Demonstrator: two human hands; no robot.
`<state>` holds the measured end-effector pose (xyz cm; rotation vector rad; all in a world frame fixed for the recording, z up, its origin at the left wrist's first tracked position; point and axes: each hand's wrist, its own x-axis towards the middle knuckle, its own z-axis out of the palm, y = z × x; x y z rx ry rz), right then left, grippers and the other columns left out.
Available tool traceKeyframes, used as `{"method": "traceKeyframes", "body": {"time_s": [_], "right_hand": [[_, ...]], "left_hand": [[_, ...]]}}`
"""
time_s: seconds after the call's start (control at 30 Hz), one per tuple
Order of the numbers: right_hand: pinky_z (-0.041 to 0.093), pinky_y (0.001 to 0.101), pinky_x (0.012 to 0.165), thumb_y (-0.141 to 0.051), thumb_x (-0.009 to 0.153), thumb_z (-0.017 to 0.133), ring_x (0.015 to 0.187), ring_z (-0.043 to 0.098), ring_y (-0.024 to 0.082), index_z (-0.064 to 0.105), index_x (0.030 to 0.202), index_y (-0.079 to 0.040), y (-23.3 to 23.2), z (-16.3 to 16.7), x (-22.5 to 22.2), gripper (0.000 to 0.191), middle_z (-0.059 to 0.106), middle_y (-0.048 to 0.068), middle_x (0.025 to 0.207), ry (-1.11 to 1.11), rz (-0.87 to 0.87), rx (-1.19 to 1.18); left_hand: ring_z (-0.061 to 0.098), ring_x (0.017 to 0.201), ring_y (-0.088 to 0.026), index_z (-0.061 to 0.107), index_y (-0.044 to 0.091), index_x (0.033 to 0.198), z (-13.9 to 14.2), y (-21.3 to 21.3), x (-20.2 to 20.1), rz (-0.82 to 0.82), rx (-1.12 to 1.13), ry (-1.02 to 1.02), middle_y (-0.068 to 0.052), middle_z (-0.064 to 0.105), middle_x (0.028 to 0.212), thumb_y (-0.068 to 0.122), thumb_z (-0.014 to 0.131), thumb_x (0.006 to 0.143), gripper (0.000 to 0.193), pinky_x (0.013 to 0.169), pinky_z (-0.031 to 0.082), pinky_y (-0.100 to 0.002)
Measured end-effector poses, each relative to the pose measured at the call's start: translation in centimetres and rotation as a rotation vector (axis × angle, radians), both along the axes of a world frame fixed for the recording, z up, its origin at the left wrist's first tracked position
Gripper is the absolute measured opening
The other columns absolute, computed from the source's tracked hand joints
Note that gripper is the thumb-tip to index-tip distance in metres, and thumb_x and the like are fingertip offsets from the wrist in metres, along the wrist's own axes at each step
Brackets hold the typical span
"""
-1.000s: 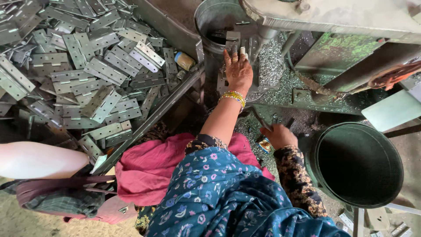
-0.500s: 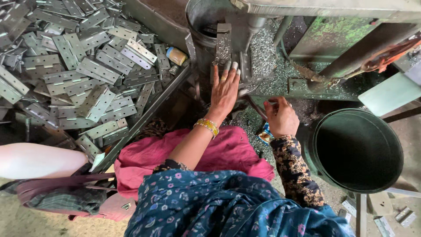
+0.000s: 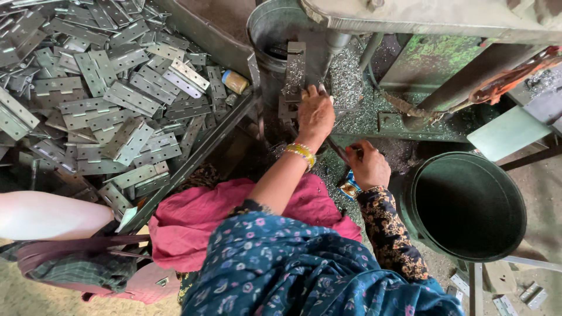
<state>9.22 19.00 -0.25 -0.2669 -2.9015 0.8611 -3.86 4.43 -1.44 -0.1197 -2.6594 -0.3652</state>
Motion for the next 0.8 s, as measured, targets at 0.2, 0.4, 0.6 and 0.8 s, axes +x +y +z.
{"method": "traceKeyframes", "body": {"time_s": [0.2,0.4,0.6,0.8], "right_hand": [[0.054,0.0524,0.079,-0.050,0.098,0.062,0.093,0.071,0.040,0.073,0.109,-0.018,-0.1,-0.5,-0.3,0.035,0.075,0.016,0.091,-0.072,0.000,0.031],[0.053,0.0546,0.078,-0.060,0.098,0.055,0.092,0.071,0.041,0.069,0.114,-0.016,0.6,-3.8,-0.5,0.049,0.075,0.017,0.090,-0.192,0.089,0.109],[0.054,0.0556,0.083,-0.071,0.094,0.047,0.096,0.072,0.042,0.071,0.108,-0.013,0.3,-8.0,1.0,0.064,0.078,0.019,0.091,-0.342,0.051,0.137],[0.054,0.0560,0.084,-0.073,0.096,0.047,0.098,0.070,0.044,0.074,0.098,-0.011,3.1,-11.1,-1.9,0.068,0.074,0.023,0.095,-0.328,0.086,0.164]], "left_hand": [[0.050,0.129,-0.032,0.079,-0.001,0.096,-2.1,-4.3,3.1,-0.150,-0.062,0.054,-0.018,0.040,0.159,0.036,0.075,0.084,0.039,0.097,0.042,-0.046],[0.048,0.130,-0.028,0.080,0.003,0.096,0.3,-1.1,-0.3,-0.013,-0.066,-0.017,-0.018,0.033,0.164,0.028,0.072,0.085,0.029,0.096,0.039,-0.043],[0.047,0.130,-0.030,0.079,0.001,0.100,-0.8,-2.1,0.5,-0.001,0.006,0.005,-0.015,0.037,0.162,0.025,0.070,0.086,0.029,0.105,0.037,-0.046],[0.043,0.136,-0.032,0.079,0.003,0.092,0.0,-1.8,0.5,-0.022,0.005,-0.131,-0.014,0.040,0.161,0.022,0.068,0.087,0.023,0.108,0.034,-0.046]]}}
